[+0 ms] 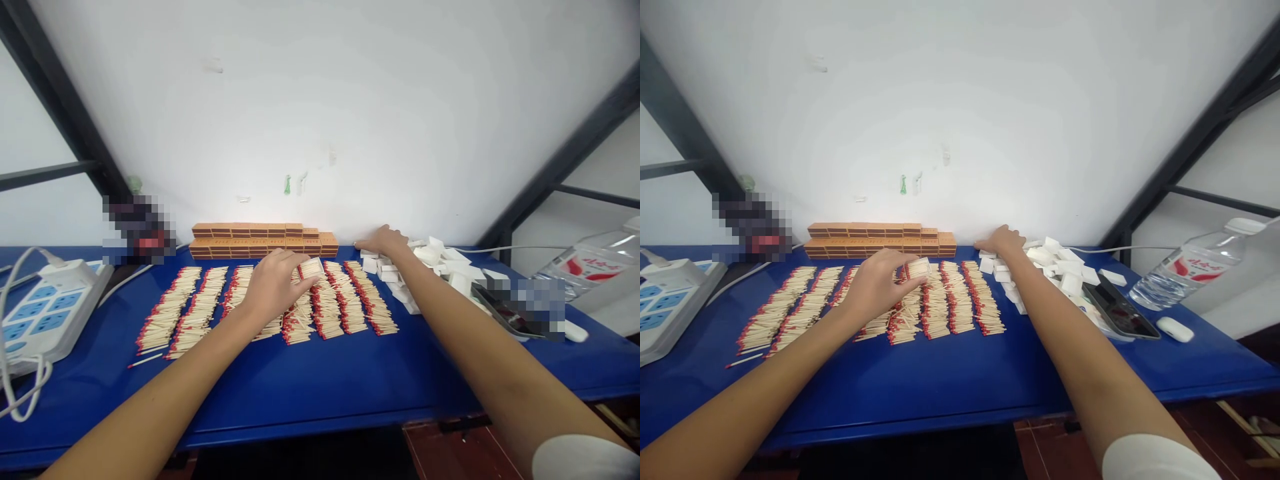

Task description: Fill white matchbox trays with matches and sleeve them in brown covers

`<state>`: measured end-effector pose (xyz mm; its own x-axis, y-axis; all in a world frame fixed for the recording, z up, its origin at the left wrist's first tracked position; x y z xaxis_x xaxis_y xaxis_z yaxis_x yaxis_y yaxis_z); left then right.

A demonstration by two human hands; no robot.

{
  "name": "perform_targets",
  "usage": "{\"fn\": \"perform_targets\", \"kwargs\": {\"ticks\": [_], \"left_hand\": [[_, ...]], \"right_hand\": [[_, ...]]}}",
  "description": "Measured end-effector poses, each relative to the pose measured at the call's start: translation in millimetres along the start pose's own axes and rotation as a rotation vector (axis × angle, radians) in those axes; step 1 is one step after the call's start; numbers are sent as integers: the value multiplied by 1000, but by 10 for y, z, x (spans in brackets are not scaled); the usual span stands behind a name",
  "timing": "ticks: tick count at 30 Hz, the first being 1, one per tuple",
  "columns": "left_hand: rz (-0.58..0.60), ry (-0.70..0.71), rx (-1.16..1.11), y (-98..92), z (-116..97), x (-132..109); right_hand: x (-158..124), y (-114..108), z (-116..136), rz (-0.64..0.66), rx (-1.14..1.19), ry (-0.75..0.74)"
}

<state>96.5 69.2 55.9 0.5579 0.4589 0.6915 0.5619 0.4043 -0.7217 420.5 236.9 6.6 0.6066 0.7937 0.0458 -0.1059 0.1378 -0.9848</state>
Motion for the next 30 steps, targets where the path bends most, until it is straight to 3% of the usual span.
{"fn": "perform_targets", "kwargs": {"ticks": [5, 23, 30], "left_hand": [[-10, -2, -9, -7, -11, -2], [6, 3, 3, 8, 11, -8], [16, -4, 9, 16, 14, -6]], "right_hand": [[-18, -86, -31, -22, -14, -11], [-5, 36, 20, 50, -120, -26], [83, 38, 17, -13, -69, -31]]}}
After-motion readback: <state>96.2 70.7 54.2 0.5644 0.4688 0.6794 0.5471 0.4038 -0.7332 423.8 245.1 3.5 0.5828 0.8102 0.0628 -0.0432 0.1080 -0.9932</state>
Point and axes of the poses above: each hand's wrist, its own x-axis towards the middle knuckle, its own y-axis out of the palm, z = x × y, the point moved 8 cm from there along x, towards the middle knuckle, and after that the axes turned 12 degrees about y, right-handed, at the moved point
